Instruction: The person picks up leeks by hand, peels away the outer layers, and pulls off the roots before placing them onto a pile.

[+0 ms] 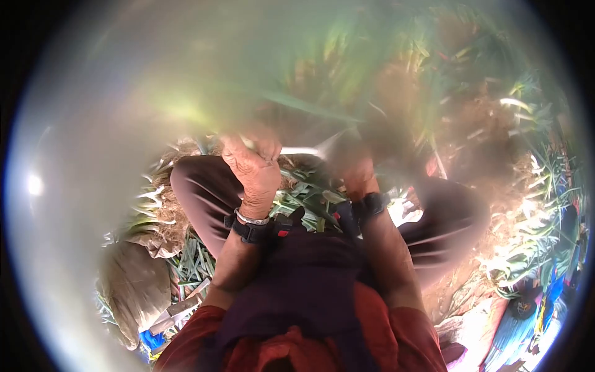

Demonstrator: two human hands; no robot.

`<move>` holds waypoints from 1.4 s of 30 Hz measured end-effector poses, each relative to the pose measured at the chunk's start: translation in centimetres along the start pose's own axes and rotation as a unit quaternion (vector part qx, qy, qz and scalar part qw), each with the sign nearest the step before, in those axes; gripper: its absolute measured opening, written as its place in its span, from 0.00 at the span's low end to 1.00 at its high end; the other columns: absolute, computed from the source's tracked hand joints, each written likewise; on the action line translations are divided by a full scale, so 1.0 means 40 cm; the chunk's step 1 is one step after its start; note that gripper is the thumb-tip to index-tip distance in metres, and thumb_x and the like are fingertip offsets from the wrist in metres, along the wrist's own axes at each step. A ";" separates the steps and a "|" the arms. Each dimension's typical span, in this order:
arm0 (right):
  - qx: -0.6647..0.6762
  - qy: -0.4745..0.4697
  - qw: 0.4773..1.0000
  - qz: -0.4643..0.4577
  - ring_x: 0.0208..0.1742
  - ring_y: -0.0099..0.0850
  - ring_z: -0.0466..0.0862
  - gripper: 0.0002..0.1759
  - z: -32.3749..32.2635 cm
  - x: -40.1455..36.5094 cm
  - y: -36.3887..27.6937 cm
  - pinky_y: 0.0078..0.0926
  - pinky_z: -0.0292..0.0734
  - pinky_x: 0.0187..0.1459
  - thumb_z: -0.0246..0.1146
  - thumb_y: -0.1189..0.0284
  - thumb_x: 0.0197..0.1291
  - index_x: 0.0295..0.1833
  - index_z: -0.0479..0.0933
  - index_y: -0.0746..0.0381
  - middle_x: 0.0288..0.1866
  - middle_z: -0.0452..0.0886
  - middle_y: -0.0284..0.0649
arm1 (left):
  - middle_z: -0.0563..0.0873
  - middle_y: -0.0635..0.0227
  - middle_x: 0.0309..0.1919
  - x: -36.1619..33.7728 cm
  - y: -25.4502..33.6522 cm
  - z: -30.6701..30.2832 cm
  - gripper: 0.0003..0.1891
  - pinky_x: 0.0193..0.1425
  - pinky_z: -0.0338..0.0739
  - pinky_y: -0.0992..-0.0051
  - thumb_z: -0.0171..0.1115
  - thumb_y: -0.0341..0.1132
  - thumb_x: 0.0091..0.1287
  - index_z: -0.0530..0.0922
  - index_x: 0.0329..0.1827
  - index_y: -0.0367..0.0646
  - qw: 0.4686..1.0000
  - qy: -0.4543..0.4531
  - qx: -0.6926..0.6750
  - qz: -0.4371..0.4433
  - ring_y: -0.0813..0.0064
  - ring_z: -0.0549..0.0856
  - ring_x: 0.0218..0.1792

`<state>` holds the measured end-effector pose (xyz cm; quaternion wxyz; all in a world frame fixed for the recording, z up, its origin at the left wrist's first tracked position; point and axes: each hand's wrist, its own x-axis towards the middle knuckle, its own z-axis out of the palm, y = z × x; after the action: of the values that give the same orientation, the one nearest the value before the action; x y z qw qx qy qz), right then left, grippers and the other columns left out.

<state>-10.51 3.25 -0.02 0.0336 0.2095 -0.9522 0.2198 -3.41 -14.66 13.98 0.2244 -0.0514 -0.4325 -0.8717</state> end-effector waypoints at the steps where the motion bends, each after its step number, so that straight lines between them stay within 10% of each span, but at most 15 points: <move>1: 0.225 0.046 0.970 0.079 0.44 0.34 0.84 0.13 -0.021 -0.032 0.010 0.30 0.77 0.51 0.61 0.76 0.63 0.53 0.76 0.67 0.46 0.85 0.40 | 0.66 0.73 0.19 -0.005 0.005 0.017 0.20 0.21 0.58 0.77 0.45 0.51 0.77 0.67 0.34 0.45 0.999 0.001 -0.053 -0.015 0.79 0.63 0.16; 2: 0.436 0.093 0.882 0.153 0.45 0.33 0.84 0.14 -0.035 -0.054 0.021 0.29 0.77 0.51 0.62 0.76 0.61 0.52 0.77 0.67 0.46 0.85 0.40 | 0.66 0.73 0.19 -0.011 -0.001 0.025 0.20 0.20 0.58 0.77 0.46 0.51 0.77 0.67 0.34 0.45 0.999 0.015 -0.042 -0.011 0.80 0.63 0.16; 4: 0.306 0.124 0.919 0.215 0.43 0.28 0.83 0.13 -0.038 -0.084 0.072 0.24 0.77 0.48 0.61 0.81 0.55 0.47 0.79 0.67 0.40 0.86 0.41 | 0.67 0.73 0.20 -0.018 -0.015 0.042 0.20 0.19 0.57 0.77 0.47 0.51 0.77 0.68 0.33 0.44 0.999 0.039 -0.021 -0.002 0.80 0.63 0.15; 6: 0.475 0.134 0.839 0.230 0.42 0.30 0.85 0.11 0.022 -0.095 0.206 0.25 0.78 0.46 0.61 0.79 0.55 0.45 0.80 0.67 0.38 0.86 0.43 | 0.69 0.73 0.21 -0.013 0.018 0.082 0.22 0.17 0.56 0.80 0.51 0.55 0.74 0.69 0.32 0.44 0.990 0.126 -0.059 0.011 0.80 0.66 0.15; 8: 0.108 0.062 0.974 0.188 0.42 0.36 0.85 0.12 0.082 -0.165 0.362 0.33 0.80 0.44 0.62 0.74 0.55 0.45 0.79 0.68 0.37 0.86 0.45 | 0.69 0.73 0.21 0.004 0.040 0.054 0.24 0.16 0.57 0.80 0.50 0.58 0.73 0.69 0.32 0.44 0.988 0.137 -0.067 -0.005 0.81 0.65 0.15; 10: -0.048 0.061 0.962 0.262 0.43 0.39 0.86 0.14 0.161 -0.229 0.508 0.37 0.80 0.42 0.63 0.70 0.55 0.45 0.79 0.68 0.37 0.86 0.45 | 0.64 0.76 0.18 0.016 0.042 0.063 0.24 0.17 0.54 0.80 0.46 0.59 0.74 0.68 0.31 0.47 0.986 0.152 0.011 0.060 0.83 0.61 0.16; 13: 0.168 0.020 0.795 0.582 0.45 0.39 0.86 0.15 0.104 -0.372 0.535 0.35 0.81 0.42 0.65 0.66 0.55 0.44 0.80 0.66 0.39 0.85 0.43 | 0.60 0.79 0.16 0.081 0.121 0.026 0.25 0.19 0.52 0.80 0.44 0.61 0.75 0.68 0.31 0.49 0.958 0.183 0.164 0.147 0.84 0.57 0.17; 17: -0.369 -0.084 0.881 0.284 0.40 0.39 0.86 0.06 0.361 -0.456 0.723 0.39 0.79 0.37 0.63 0.70 0.58 0.37 0.81 0.60 0.33 0.83 0.43 | 0.60 0.79 0.17 0.203 0.186 -0.018 0.25 0.20 0.54 0.79 0.47 0.61 0.74 0.68 0.32 0.47 0.937 0.278 0.139 0.161 0.84 0.58 0.17; 21: -0.059 0.025 0.990 0.125 0.41 0.48 0.84 0.13 0.378 -0.371 0.608 0.47 0.77 0.42 0.57 0.65 0.65 0.37 0.81 0.63 0.33 0.82 0.48 | 0.66 0.77 0.20 0.320 0.123 -0.107 0.24 0.21 0.59 0.78 0.51 0.59 0.73 0.69 0.34 0.45 0.956 0.240 0.102 0.137 0.83 0.63 0.18; 24: -0.050 -0.157 0.972 0.170 0.45 0.51 0.83 0.18 0.194 -0.237 0.372 0.48 0.77 0.47 0.58 0.58 0.65 0.41 0.81 0.64 0.39 0.83 0.51 | 0.70 0.76 0.21 0.391 0.074 -0.108 0.21 0.22 0.63 0.78 0.56 0.55 0.72 0.72 0.34 0.45 0.966 0.207 0.109 0.107 0.82 0.67 0.19; 30: 0.058 -0.146 0.983 0.091 0.40 0.39 0.86 0.14 0.121 0.081 0.212 0.38 0.81 0.38 0.58 0.65 0.67 0.43 0.78 0.66 0.40 0.84 0.48 | 0.71 0.78 0.18 0.475 -0.028 -0.239 0.18 0.20 0.59 0.82 0.64 0.51 0.68 0.81 0.34 0.43 0.956 0.022 0.087 -0.280 0.86 0.64 0.17; 34: 0.547 0.029 0.824 0.145 0.35 0.32 0.84 0.13 0.260 0.234 0.222 0.30 0.80 0.31 0.58 0.66 0.70 0.50 0.74 0.66 0.39 0.83 0.44 | 0.68 0.81 0.17 0.440 -0.031 -0.204 0.25 0.19 0.56 0.83 0.57 0.59 0.70 0.79 0.34 0.44 0.932 -0.041 0.100 -0.346 0.87 0.61 0.15; 37: 0.555 0.110 0.811 0.149 0.30 0.34 0.81 0.12 0.552 0.316 0.417 0.31 0.77 0.29 0.60 0.68 0.69 0.52 0.72 0.63 0.37 0.82 0.42 | 0.69 0.81 0.16 0.419 -0.019 -0.165 0.28 0.19 0.55 0.82 0.60 0.63 0.66 0.79 0.34 0.43 0.925 -0.014 0.160 -0.344 0.88 0.61 0.15; 40: 0.712 0.141 0.610 0.317 0.24 0.31 0.76 0.10 0.285 0.365 0.205 0.31 0.75 0.26 0.64 0.68 0.66 0.45 0.74 0.61 0.29 0.77 0.36 | 0.69 0.81 0.16 0.426 -0.028 -0.186 0.28 0.19 0.55 0.82 0.61 0.64 0.65 0.79 0.34 0.42 0.915 -0.026 0.168 -0.367 0.88 0.61 0.15; 42: 0.711 0.182 0.623 0.269 0.23 0.28 0.74 0.10 0.189 0.364 0.141 0.29 0.74 0.26 0.65 0.66 0.66 0.43 0.74 0.60 0.26 0.75 0.33 | 0.69 0.82 0.16 0.431 -0.022 -0.177 0.26 0.19 0.54 0.82 0.61 0.61 0.66 0.81 0.35 0.43 0.916 -0.040 0.173 -0.359 0.89 0.61 0.14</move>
<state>-25.88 -1.02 -6.84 -0.0139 -0.1418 -0.4872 0.8616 -18.46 -25.69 13.82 -0.1159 0.1119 -0.5747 -0.8023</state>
